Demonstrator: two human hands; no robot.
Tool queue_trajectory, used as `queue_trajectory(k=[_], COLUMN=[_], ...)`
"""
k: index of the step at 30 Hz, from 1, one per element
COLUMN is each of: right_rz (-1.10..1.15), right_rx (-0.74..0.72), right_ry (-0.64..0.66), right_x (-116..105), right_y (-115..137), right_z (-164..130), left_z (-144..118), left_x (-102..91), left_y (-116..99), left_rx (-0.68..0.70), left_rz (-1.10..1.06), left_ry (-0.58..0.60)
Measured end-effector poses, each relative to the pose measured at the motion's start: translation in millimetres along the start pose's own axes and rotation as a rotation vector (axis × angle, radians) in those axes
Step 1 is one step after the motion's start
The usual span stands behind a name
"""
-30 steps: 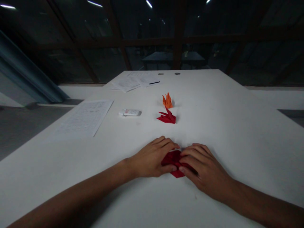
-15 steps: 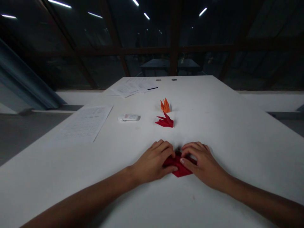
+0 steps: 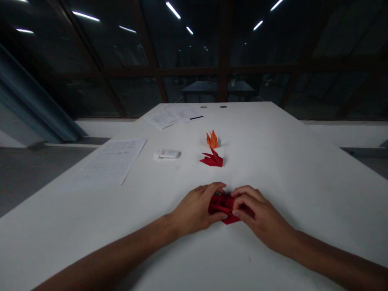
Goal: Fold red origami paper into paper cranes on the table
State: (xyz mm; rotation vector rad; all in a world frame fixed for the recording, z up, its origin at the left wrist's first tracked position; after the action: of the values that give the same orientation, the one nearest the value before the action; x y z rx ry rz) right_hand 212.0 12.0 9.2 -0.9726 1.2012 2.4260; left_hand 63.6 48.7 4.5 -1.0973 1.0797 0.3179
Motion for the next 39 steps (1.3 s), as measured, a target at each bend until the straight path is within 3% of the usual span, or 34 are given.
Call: queue_trajectory(k=[4,8,11,15,19,22,24,27,30,34,39], right_rz=[-0.037,-0.041,-0.121,-0.243,-0.393,-0.409,-0.350,-0.261,-0.218,-0.214,-0.208], right_rx=[-0.094,-0.015,-0.098,-0.383,-0.506,-0.461,-0.401,-0.325,-0.256,-0.134,-0.080], right_ry=[-0.034,-0.102,-0.115,-0.129,-0.053,0.055,0.116,0.170,0.137,0.030,0.069], right_x=[-2,-5,-6,-7,1,7,10,11,9,2,4], right_y=[4,-6,-1,17,21,18,17,15,9,-8,-17], right_z=[-4,-5,-3,-4,-9,-8,-7,-5,-3,-1,1], left_z=[-1,-9,-15,-15,-13,-12,-13,-8,-4,-2,-2], left_x=[-5.5,-15.3,-16.2,-11.0,-10.5,-7.8,-8.7,-9.3,-4.8,3.6,3.3], left_y=[-2,-16,-24,-26,-24,-22,-21,-16,-9,-7,-3], left_rx=[0.058,0.265,0.390,0.414,0.374,0.337,0.302,0.194,0.079,0.070,0.074], left_rz=[0.057,0.190,0.253,0.265,0.278,0.265,0.228,0.171,0.151,0.114,0.087], left_ry=[-0.104,-0.284,-0.359,-0.329,-0.185,0.041,0.112,0.081,0.012,0.017,0.011])
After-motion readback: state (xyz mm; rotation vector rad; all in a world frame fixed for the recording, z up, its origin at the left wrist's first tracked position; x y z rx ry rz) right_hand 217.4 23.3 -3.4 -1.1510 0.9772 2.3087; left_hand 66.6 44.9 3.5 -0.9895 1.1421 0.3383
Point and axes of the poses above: each hand's wrist, its own z-axis towards the middle knuckle, its own x-axis out of the palm, y = z × x, the point moved 8 cm from there along z, towards the middle knuckle, and after that the axes turned 12 degrees about -x, right-handed, at the moved point
